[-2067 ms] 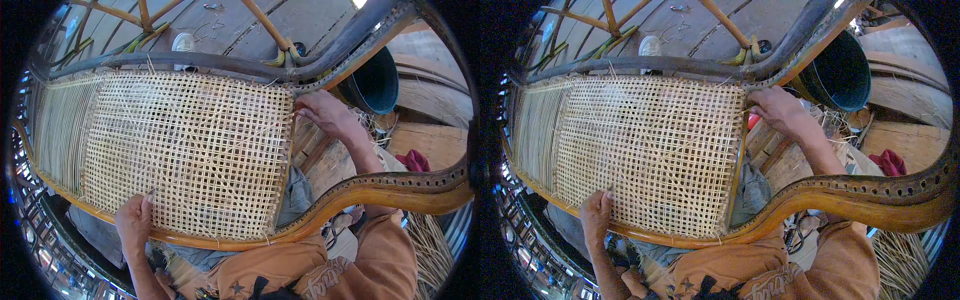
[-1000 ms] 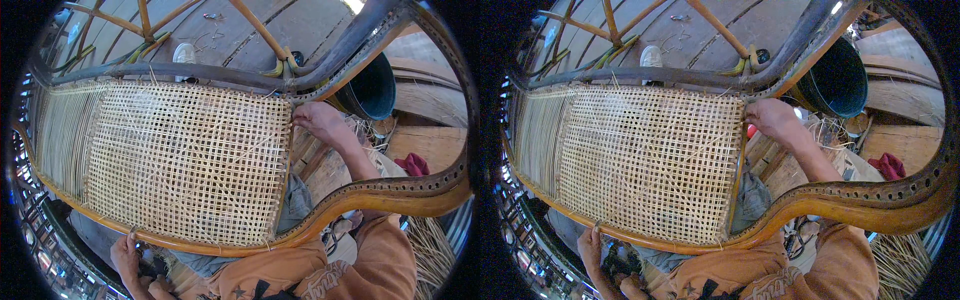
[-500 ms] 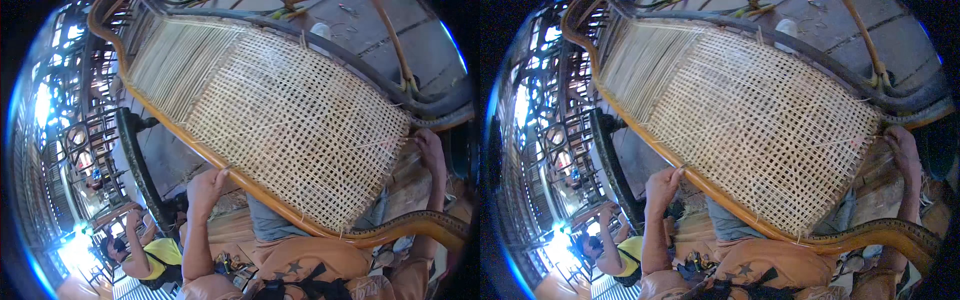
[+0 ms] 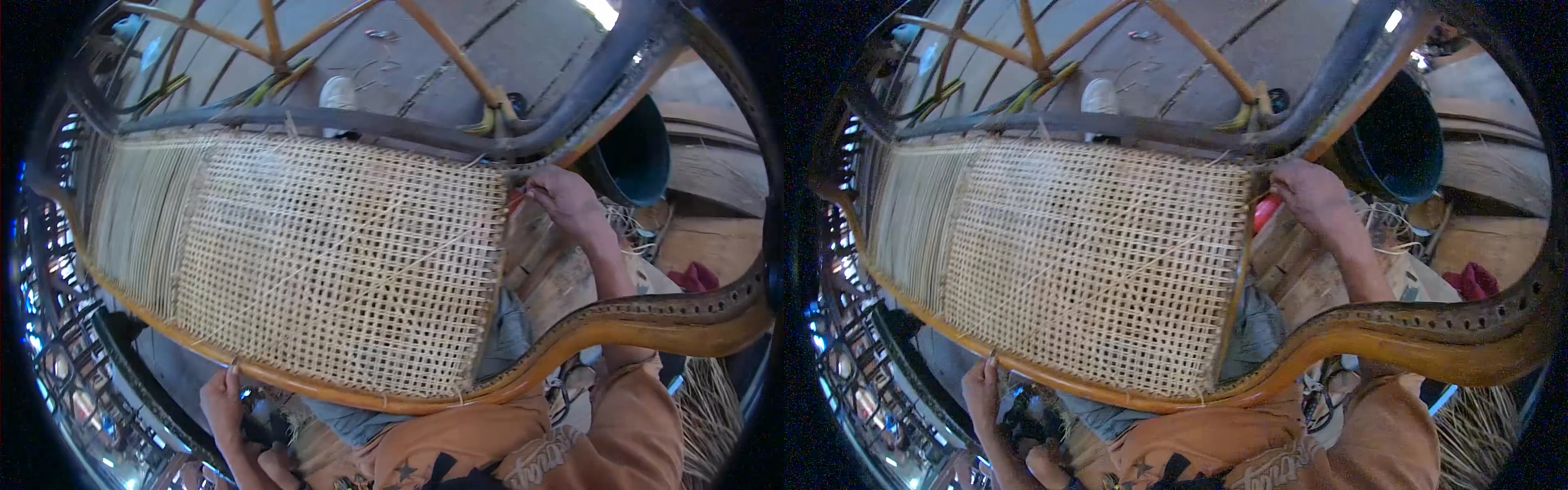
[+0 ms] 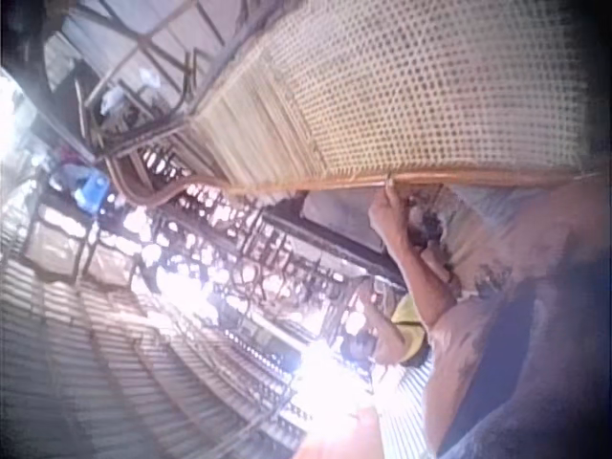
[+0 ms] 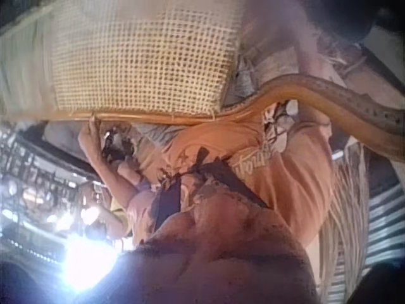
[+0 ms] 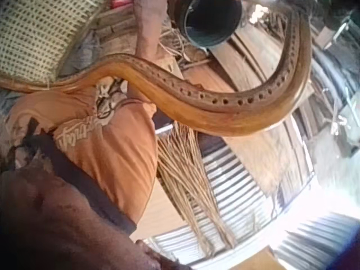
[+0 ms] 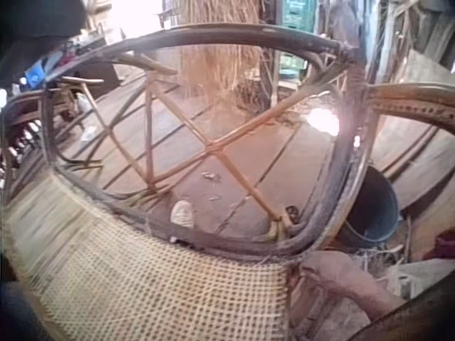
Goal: Weaving a rattan chair using strips and a small weaving tool.
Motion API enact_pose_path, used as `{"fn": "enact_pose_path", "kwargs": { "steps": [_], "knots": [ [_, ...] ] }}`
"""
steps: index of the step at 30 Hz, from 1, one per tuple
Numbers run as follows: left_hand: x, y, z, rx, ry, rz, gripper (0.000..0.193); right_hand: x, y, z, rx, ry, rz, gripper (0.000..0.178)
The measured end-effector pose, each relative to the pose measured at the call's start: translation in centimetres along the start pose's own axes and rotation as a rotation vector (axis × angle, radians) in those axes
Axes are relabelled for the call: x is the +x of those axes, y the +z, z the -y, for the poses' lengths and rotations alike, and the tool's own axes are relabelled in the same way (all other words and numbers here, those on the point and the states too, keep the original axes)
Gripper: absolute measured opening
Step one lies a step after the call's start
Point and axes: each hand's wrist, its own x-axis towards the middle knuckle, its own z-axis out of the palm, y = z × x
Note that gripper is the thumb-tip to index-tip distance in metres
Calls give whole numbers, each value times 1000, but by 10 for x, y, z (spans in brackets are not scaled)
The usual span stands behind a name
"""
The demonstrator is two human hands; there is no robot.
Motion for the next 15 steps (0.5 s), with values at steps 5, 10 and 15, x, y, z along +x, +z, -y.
{"fn": "enact_pose_path", "kwargs": {
  "steps": [5, 10, 15],
  "knots": [
    [3, 3, 4, -47, 32, 9, 42, -3, -11, 5, 12, 85, -95, 14],
    [9, 0, 6, -194, -36, 144, 45, -7, -10, 4, 91, 107, -114, 14],
    [17, -8, 8, -319, -15, 250, 44, -3, -1, 3, 30, 90, -110, 13]
  ]
}}
